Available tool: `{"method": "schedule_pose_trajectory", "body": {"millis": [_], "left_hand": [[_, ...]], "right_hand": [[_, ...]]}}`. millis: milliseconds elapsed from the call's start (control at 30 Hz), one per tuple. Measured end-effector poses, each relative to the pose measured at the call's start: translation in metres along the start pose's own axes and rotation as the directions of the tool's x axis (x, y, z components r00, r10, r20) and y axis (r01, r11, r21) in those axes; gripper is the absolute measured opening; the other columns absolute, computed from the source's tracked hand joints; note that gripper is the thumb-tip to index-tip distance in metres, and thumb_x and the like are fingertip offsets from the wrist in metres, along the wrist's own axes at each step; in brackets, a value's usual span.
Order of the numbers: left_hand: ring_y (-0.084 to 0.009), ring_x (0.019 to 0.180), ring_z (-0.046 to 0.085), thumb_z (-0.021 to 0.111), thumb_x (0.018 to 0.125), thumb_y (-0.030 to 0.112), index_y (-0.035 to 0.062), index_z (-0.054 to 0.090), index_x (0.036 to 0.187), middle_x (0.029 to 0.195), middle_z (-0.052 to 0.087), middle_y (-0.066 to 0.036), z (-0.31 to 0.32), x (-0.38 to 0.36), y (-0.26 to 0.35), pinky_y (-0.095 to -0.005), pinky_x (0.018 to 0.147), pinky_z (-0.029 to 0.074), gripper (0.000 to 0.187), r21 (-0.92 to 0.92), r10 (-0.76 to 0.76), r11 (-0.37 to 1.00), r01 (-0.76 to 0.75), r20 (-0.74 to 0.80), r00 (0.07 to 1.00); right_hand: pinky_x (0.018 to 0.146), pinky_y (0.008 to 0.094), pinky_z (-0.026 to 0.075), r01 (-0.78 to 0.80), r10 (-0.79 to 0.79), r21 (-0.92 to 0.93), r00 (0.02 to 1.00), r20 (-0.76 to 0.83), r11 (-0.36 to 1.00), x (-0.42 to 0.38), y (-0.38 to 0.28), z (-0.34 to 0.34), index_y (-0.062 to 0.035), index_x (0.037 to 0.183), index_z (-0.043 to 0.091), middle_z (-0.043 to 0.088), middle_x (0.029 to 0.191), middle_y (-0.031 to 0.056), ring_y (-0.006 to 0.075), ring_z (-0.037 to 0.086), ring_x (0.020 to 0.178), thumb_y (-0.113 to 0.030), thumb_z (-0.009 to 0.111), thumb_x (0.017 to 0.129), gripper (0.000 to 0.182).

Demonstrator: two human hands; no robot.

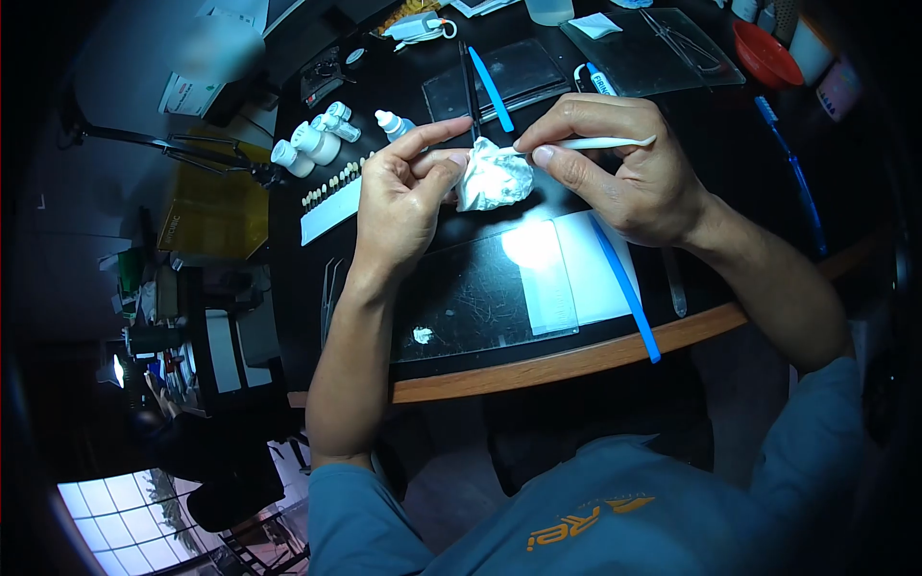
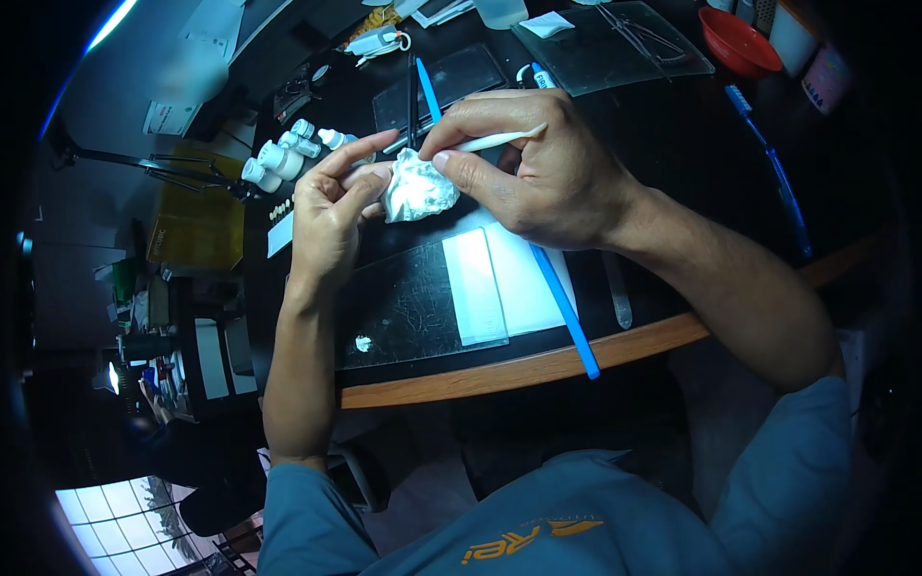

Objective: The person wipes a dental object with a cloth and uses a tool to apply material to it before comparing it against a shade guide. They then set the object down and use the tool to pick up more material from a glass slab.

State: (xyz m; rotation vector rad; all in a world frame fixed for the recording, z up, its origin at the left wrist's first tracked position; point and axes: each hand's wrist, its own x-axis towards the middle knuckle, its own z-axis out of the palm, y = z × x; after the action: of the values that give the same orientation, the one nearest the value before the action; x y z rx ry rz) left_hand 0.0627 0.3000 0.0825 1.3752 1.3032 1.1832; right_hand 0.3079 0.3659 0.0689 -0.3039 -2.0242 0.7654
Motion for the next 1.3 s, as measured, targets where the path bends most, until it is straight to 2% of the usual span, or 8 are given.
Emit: {"method": "schedule_pose_trajectory", "body": {"millis": [133,233,433,567,833,933,1067,1300], "left_hand": [[-0.0142,0.088,0.076,0.069,0.096,-0.001,-0.0078,0.061,0.136,0.102,0.079,-0.019,0.005,-0.003,0.004,-0.0238,0.076,0.06,0.042,0.044,0.057,0.997,-0.057,0.002,0.998],[-0.0193,0.091,0.079,0.071,0.094,-0.003,-0.0093,0.059,0.137,0.102,0.079,-0.022,0.005,-0.002,0.003,-0.0285,0.084,0.064,0.046,0.086,0.094,0.992,-0.093,-0.009,0.996],[-0.0157,0.089,0.077,0.072,0.093,-0.003,-0.0093,0.06,0.136,0.099,0.079,-0.018,0.002,-0.002,0.002,-0.0252,0.081,0.062,0.046,0.074,0.029,0.997,-0.027,-0.021,0.999],[-0.0128,0.088,0.075,0.071,0.092,-0.002,-0.0084,0.061,0.137,0.099,0.079,-0.015,0.003,-0.001,0.002,-0.0238,0.08,0.059,0.047,0.057,0.024,0.998,-0.021,-0.045,0.999],[-0.0097,0.084,0.072,0.073,0.092,0.003,-0.0068,0.064,0.137,0.101,0.079,-0.012,0.001,-0.003,0.004,-0.0227,0.075,0.054,0.046,0.034,-0.026,0.999,0.027,-0.014,1.0],[-0.0144,0.09,0.076,0.072,0.092,0.001,-0.0082,0.066,0.129,0.099,0.079,-0.016,0.002,-0.004,0.004,-0.0255,0.08,0.06,0.039,0.022,0.033,0.999,-0.033,0.006,0.999],[-0.014,0.089,0.076,0.074,0.091,0.0,-0.0078,0.066,0.126,0.098,0.079,-0.016,0.003,-0.004,0.004,-0.025,0.081,0.06,0.036,0.048,0.055,0.997,-0.055,-0.006,0.998],[-0.0131,0.092,0.074,0.075,0.09,0.0,-0.006,0.065,0.13,0.103,0.079,-0.013,0.006,-0.006,0.004,-0.028,0.088,0.058,0.042,0.04,0.027,0.999,-0.027,-0.003,1.0]], "right_hand": [[0.052,0.0193,0.052,-0.011,0.011,0.023,1.0,0.017,1.0,-0.001,0.002,0.001,-0.0003,0.104,0.078,0.076,0.095,0.01,0.0119,0.072,0.078,-0.009,0.067,0.098,0.015],[0.059,0.0225,0.056,-0.008,0.007,0.064,1.0,0.018,0.998,-0.001,0.001,0.002,-0.0013,0.105,0.079,0.076,0.095,0.0103,0.0132,0.073,0.081,-0.008,0.068,0.098,0.015],[0.076,0.028,0.06,0.045,-0.045,0.017,0.999,0.022,0.999,0.003,-0.006,0.0,0.0,0.106,0.079,0.077,0.097,0.0116,0.0169,0.075,0.089,-0.003,0.069,0.096,0.014],[0.075,0.0283,0.056,0.08,-0.079,0.011,0.995,-0.064,0.997,0.004,-0.006,-0.003,0.0023,0.107,0.076,0.076,0.096,0.0128,0.0169,0.071,0.085,-0.002,0.068,0.096,0.015],[0.067,0.0298,0.056,0.046,-0.046,0.045,0.999,-0.002,0.998,0.001,-0.006,0.001,0.0012,0.097,0.078,0.076,0.088,0.0117,0.0172,0.072,0.08,-0.003,0.07,0.092,0.01],[0.066,0.0299,0.056,0.064,-0.064,0.042,0.998,-0.01,0.997,0.002,-0.004,0.002,0.0011,0.097,0.078,0.076,0.088,0.0116,0.0175,0.072,0.079,-0.003,0.071,0.092,0.009],[0.067,0.0294,0.057,0.037,-0.035,0.103,0.999,-0.024,0.994,0.002,-0.005,0.005,0.001,0.099,0.078,0.076,0.088,0.012,0.0176,0.072,0.08,-0.002,0.072,0.092,0.009],[0.066,0.0288,0.056,0.087,-0.085,0.036,0.994,-0.069,0.996,0.004,-0.007,0.001,0.0016,0.098,0.078,0.075,0.087,0.012,0.0175,0.072,0.079,-0.002,0.071,0.093,0.01]]}}
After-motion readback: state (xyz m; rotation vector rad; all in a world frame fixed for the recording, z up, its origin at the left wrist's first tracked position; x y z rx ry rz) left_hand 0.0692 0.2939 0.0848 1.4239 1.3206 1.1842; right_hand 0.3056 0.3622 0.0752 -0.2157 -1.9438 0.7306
